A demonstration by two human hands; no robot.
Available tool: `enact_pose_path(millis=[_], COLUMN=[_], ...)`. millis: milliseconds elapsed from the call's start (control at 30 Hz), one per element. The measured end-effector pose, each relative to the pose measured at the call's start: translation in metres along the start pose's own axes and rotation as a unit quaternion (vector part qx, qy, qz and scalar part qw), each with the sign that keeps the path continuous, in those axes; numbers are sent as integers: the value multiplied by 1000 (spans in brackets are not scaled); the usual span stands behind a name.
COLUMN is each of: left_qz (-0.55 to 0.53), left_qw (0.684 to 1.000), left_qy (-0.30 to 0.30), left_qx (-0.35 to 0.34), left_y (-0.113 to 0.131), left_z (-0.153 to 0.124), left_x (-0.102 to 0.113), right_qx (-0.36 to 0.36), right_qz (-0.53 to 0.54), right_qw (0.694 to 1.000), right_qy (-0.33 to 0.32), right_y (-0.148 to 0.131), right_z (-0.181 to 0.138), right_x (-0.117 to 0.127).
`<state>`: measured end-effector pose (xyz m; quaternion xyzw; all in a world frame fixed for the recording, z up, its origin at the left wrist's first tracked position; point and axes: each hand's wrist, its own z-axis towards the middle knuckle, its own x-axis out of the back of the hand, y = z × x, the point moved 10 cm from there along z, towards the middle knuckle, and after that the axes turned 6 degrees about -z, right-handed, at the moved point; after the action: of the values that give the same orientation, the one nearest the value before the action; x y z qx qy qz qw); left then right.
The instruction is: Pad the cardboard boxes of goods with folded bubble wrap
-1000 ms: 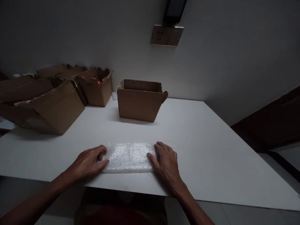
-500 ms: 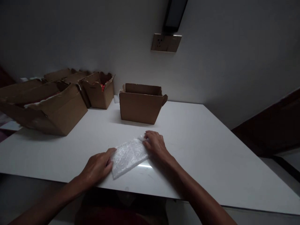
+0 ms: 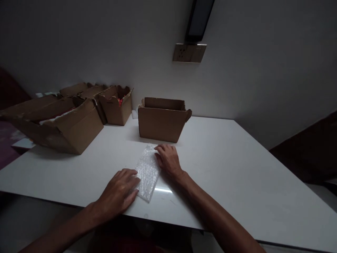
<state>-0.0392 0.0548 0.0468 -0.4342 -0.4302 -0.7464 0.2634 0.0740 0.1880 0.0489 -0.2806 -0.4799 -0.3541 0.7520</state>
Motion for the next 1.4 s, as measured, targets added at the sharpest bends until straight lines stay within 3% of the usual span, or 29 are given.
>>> enact_pose_path(millis=[100, 233, 400, 600, 667, 800, 900, 1000, 1133, 1200, 1267, 1400], left_qz=[-20, -14, -19, -22, -25, -27, -36, -49, -62, -71, -83, -122], left_qw=[999, 999, 999, 998, 998, 999, 999, 997, 996, 995, 994, 991], left_qy=[-36, -38, -43, -53, -52, -36, -28, -42, -58, -59, -61, -40], left_qx=[1, 17, 17, 14, 13, 3, -25, -44, -29, -26, -31, -22], left_y=[5, 16, 24, 15, 11, 1, 0, 0, -2, -2, -2, -7], left_z=[2, 1, 2, 2, -1, -10, -14, -13, -8, -8, -9, -8], left_x=[-18, -29, -31, -26, -22, -11, -7, -9, -11, -9, -9, -8], right_qx=[52, 83, 87, 102, 93, 93, 161, 197, 212, 185, 109, -72], right_qz=[1, 63, 71, 27, 53, 120, 138, 94, 61, 107, 194, 368], right_qw=[997, 992, 992, 986, 987, 987, 974, 969, 974, 977, 975, 923], right_qy=[-48, -77, -56, -128, -117, -52, -84, -112, -56, -21, -9, -88], right_y=[-16, -19, -20, -35, -30, -20, -41, -66, -84, -81, -67, -39], right_z=[-7, -7, -5, 2, -2, -36, -76, -103, -108, -103, -95, -92], right_x=[-10, -21, -15, -33, -29, 5, 26, 31, 24, 23, 24, 13])
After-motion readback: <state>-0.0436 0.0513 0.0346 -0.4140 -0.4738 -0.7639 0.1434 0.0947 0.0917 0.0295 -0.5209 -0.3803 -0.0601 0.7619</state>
